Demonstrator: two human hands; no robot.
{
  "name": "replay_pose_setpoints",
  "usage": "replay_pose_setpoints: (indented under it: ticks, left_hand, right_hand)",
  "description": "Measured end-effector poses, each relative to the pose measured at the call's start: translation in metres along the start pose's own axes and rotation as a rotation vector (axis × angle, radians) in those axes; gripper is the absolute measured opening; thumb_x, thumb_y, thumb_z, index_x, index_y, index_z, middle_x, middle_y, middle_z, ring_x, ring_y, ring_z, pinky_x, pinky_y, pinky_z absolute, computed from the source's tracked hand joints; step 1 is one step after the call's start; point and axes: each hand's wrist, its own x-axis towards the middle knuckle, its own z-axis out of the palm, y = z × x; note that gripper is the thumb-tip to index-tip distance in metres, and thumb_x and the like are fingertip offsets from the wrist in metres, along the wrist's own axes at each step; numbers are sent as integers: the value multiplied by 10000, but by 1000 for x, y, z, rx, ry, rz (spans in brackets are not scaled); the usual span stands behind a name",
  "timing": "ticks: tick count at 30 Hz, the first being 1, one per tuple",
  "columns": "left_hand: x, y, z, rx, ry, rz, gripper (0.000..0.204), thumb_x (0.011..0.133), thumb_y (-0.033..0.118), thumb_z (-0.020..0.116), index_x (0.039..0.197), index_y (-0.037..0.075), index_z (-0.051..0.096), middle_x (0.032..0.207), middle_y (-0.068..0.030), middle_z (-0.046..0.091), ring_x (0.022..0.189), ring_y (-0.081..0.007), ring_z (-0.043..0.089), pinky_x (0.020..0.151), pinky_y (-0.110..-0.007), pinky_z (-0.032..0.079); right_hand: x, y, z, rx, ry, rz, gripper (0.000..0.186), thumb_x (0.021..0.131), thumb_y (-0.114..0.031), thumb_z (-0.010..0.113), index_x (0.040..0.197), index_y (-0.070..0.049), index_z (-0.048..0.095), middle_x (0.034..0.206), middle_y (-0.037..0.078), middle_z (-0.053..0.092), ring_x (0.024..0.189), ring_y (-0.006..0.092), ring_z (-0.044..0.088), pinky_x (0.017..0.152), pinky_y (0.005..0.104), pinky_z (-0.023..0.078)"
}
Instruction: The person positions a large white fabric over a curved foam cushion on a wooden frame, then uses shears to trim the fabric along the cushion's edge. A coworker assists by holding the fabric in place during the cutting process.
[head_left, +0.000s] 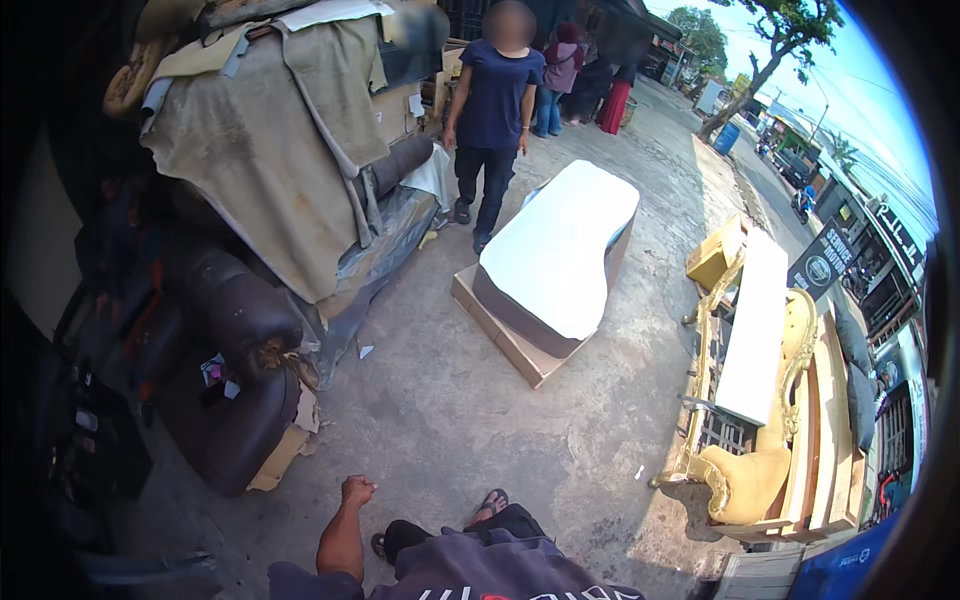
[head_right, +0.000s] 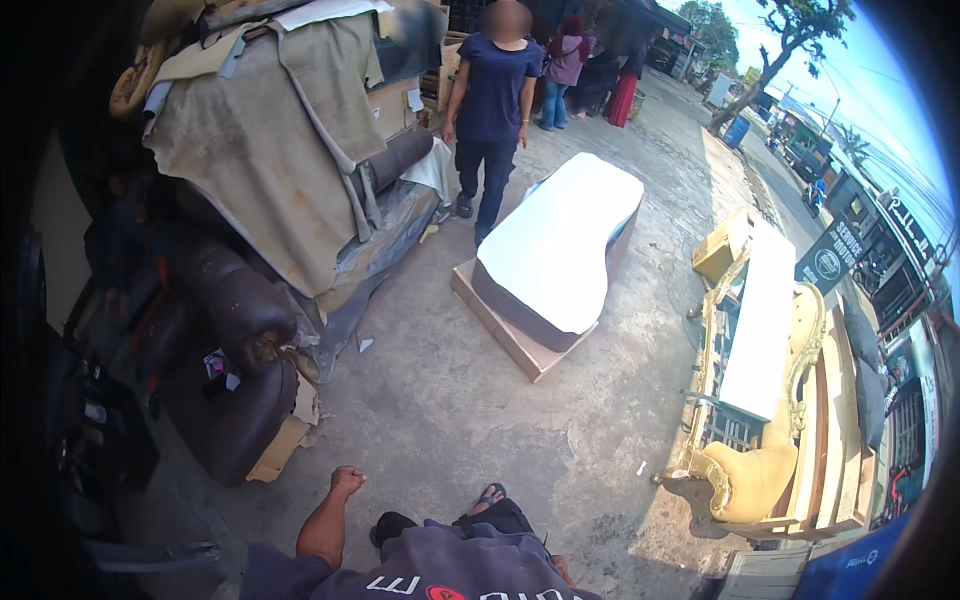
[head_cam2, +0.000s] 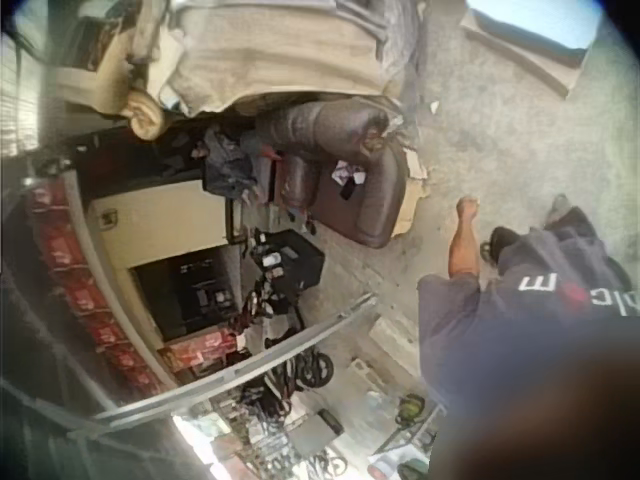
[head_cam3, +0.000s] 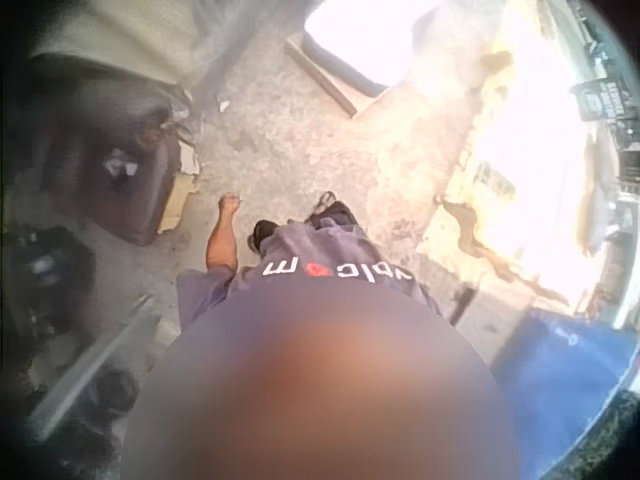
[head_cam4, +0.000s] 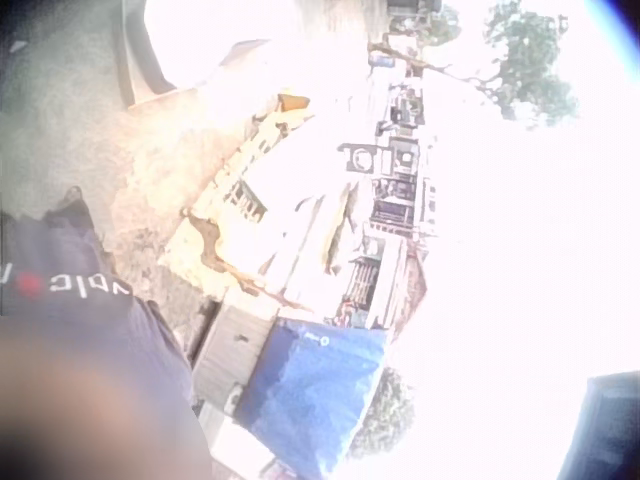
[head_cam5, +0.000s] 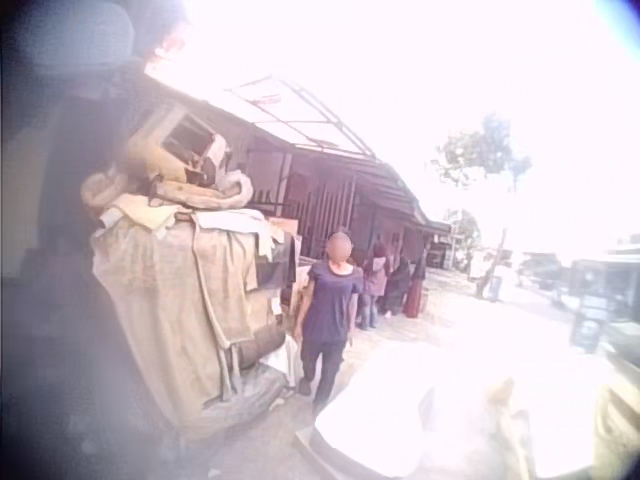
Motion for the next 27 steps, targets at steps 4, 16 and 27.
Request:
replay_pose_setpoints:
  ticks: [4,16,27]
  left_hand:
    - [-2,210,95,-248,-208,71,159,908,197,799,948,50,755,871,-53,755,796,-173,703,735,-347,555]
    - [-107,751,171,-1011,-2020,1184,260,855,379,843,785,142,764,863,-19,710,996,-230,648,1041,-473,457]
    - [-49,1057,327,-1064,-2049,1067,280,906,408,802,851,137,762,894,-8,703,949,-211,646,1039,-473,458]
  right_hand:
    - [13,50,-46,112,-13,114,439,854,-464,717,888,-35,805,904,174,774,913,319,744,772,427,557]
    - [160,134,-187,1043,368,264,276,855,-150,658,904,119,688,786,193,710,668,257,691,549,409,483]
    - [240,202,-336,322,421,-196,245,792,-230,781,920,-24,743,744,228,716,671,393,717,607,481,561]
